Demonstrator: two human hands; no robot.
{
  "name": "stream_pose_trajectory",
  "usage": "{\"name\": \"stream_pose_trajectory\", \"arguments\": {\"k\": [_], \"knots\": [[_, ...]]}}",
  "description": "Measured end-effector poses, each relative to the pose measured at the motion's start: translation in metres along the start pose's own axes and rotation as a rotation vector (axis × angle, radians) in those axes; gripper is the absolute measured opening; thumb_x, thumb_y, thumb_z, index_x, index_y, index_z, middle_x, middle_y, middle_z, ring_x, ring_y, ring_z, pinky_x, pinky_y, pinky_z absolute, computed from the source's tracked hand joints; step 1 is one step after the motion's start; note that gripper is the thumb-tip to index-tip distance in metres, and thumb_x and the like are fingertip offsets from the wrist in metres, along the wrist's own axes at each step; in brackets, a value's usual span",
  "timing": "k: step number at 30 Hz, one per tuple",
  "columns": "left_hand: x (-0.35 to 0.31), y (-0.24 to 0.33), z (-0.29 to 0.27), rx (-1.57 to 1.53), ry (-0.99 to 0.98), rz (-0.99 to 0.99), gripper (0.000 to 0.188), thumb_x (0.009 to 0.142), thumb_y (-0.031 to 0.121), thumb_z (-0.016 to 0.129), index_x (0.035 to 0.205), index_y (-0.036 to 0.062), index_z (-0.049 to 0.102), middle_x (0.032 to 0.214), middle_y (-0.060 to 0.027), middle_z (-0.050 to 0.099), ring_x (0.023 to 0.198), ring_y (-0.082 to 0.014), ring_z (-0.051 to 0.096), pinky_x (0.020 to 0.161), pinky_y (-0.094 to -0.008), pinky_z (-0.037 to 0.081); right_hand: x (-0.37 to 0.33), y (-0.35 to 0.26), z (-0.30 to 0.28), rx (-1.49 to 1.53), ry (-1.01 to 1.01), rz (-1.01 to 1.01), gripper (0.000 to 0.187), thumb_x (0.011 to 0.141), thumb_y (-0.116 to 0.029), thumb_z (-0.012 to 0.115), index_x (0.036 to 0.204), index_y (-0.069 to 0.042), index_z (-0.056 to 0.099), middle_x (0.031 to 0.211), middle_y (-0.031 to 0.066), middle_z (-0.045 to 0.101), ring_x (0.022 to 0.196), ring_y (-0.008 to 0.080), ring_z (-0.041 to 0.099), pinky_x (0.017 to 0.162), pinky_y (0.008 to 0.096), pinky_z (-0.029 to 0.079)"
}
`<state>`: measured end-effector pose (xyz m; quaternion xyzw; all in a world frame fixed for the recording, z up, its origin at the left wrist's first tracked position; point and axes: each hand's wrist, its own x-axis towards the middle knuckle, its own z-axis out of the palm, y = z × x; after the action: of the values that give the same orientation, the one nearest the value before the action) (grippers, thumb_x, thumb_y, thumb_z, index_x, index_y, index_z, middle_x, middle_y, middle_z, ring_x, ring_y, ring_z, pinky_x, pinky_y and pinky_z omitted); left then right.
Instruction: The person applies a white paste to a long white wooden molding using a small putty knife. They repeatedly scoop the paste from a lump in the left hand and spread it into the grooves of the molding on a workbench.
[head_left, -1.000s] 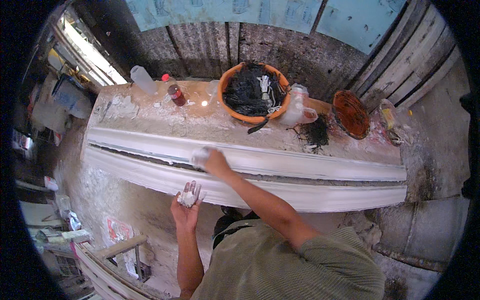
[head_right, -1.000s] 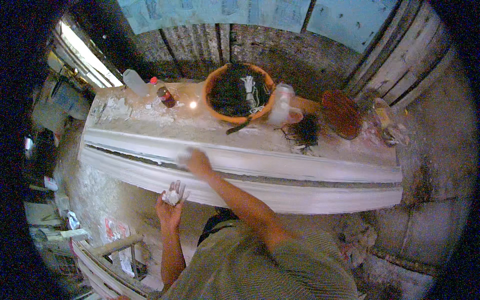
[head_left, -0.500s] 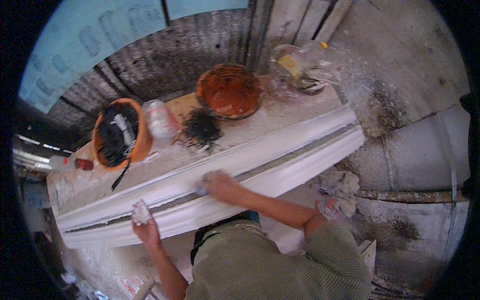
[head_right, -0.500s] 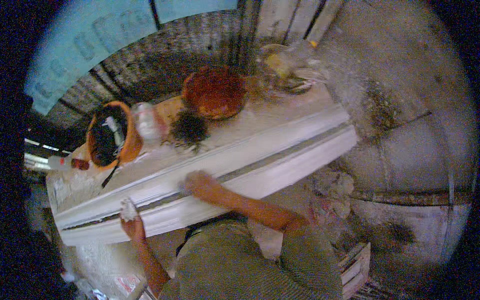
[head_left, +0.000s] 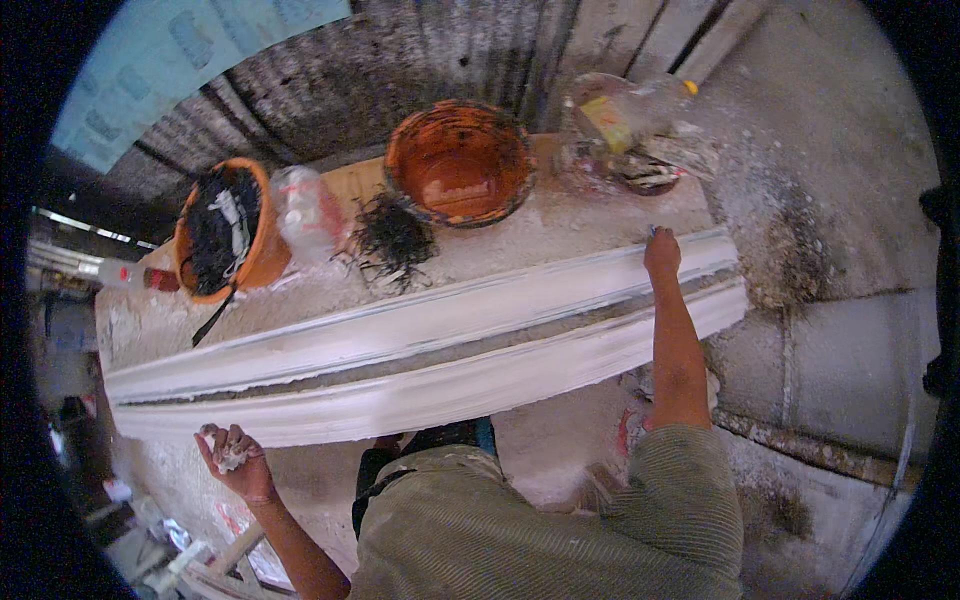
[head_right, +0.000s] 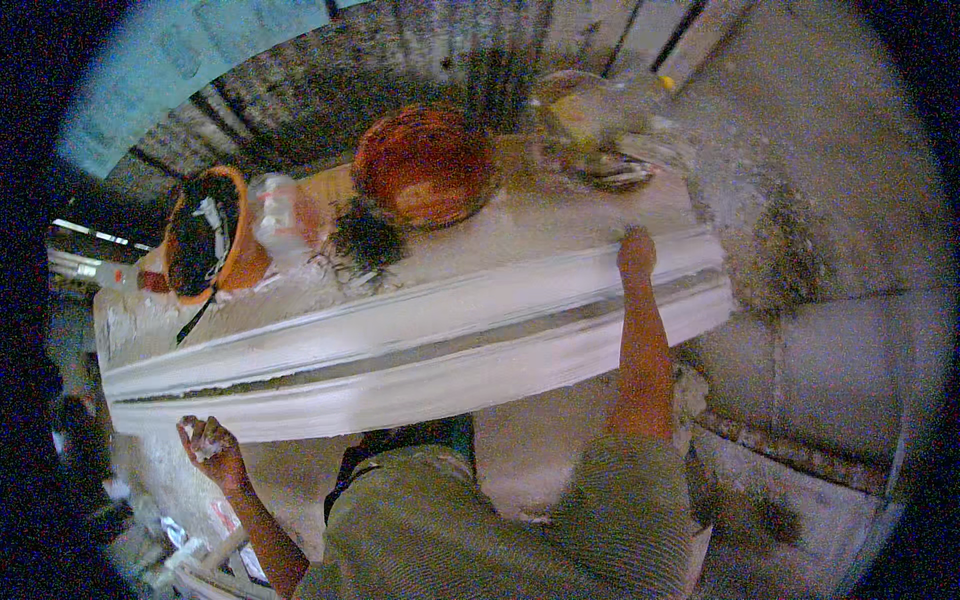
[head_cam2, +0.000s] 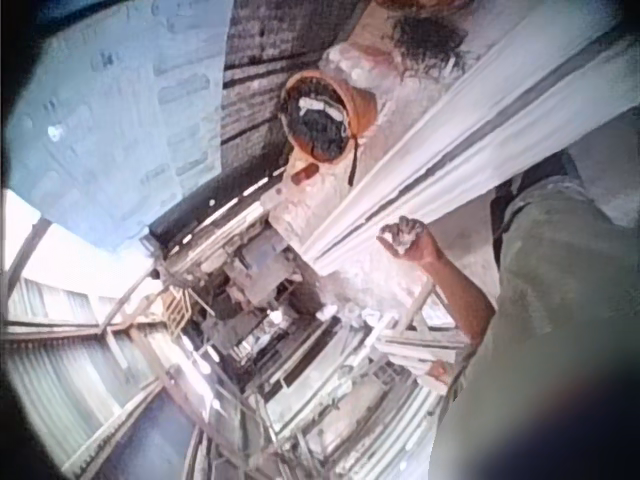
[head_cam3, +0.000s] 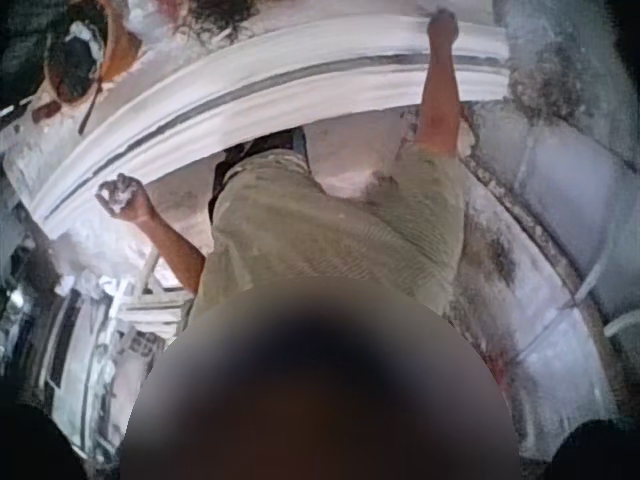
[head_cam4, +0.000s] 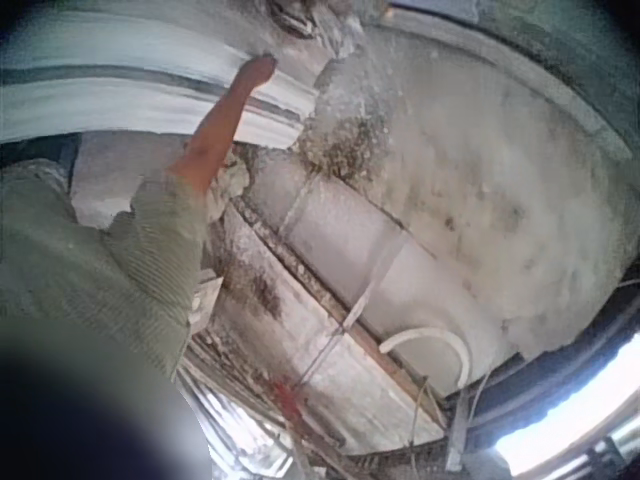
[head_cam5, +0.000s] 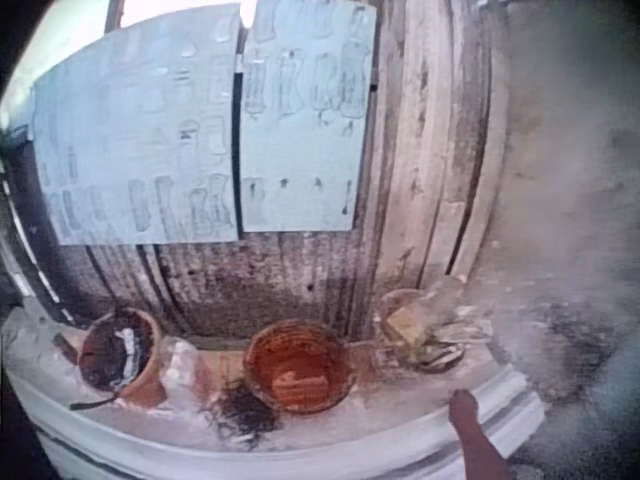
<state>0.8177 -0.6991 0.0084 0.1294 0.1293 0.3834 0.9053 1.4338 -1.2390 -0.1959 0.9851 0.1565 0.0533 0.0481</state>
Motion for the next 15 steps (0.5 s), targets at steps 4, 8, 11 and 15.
{"name": "stream_pose_trajectory", "arguments": {"k": [4, 8, 11, 15], "knots": [[-0.017, 0.021, -0.010, 0.034, 0.039, 0.062, 0.034, 0.105, 0.033, 0.042, 0.107, 0.0054, 0.062, 0.062, 0.0025, 0.052, 0.063, -0.0107, 0.043, 0.056, -0.0270, 0.040, -0.026, -0.080, -0.006, 0.062, 0.010, -0.045, 0.017, 0.091, -0.015, 0.055, 0.098, 0.000, 0.062, 0.098, 0.0212, 0.063, 0.090, 0.0404, 0.065, 0.078, 0.0476, 0.055], [-0.042, 0.055, -0.028, -0.023, 0.088, 0.149, 0.035, 0.103, 0.036, 0.046, 0.108, 0.0059, 0.063, 0.067, 0.0026, 0.054, 0.064, -0.0119, 0.043, 0.057, -0.0275, 0.039, -0.071, -0.198, -0.030, 0.165, 0.057, -0.243, 0.016, 0.088, -0.013, 0.057, 0.094, 0.000, 0.064, 0.096, 0.0223, 0.064, 0.088, 0.0410, 0.065, 0.076, 0.0482, 0.054], [-0.061, 0.090, -0.054, -0.040, 0.229, 0.279, 0.033, 0.101, 0.034, 0.050, 0.109, 0.0058, 0.064, 0.066, 0.0034, 0.052, 0.064, -0.0116, 0.041, 0.055, -0.0273, 0.036, -0.115, -0.322, -0.046, 0.379, 0.009, -0.282, 0.015, 0.084, -0.010, 0.058, 0.090, 0.001, 0.066, 0.094, 0.0239, 0.063, 0.087, 0.0414, 0.065, 0.076, 0.0484, 0.054], [-0.092, 0.158, -0.108, -0.102, 0.376, 0.418, 0.029, 0.100, 0.029, 0.053, 0.111, 0.0039, 0.063, 0.072, 0.0001, 0.049, 0.063, -0.0117, 0.039, 0.052, -0.0258, 0.034, -0.179, -0.505, -0.067, 0.467, 0.122, -0.483, 0.016, 0.082, -0.009, 0.059, 0.089, 0.003, 0.066, 0.089, 0.0245, 0.066, 0.080, 0.0402, 0.066, 0.073, 0.0476, 0.055]]}}
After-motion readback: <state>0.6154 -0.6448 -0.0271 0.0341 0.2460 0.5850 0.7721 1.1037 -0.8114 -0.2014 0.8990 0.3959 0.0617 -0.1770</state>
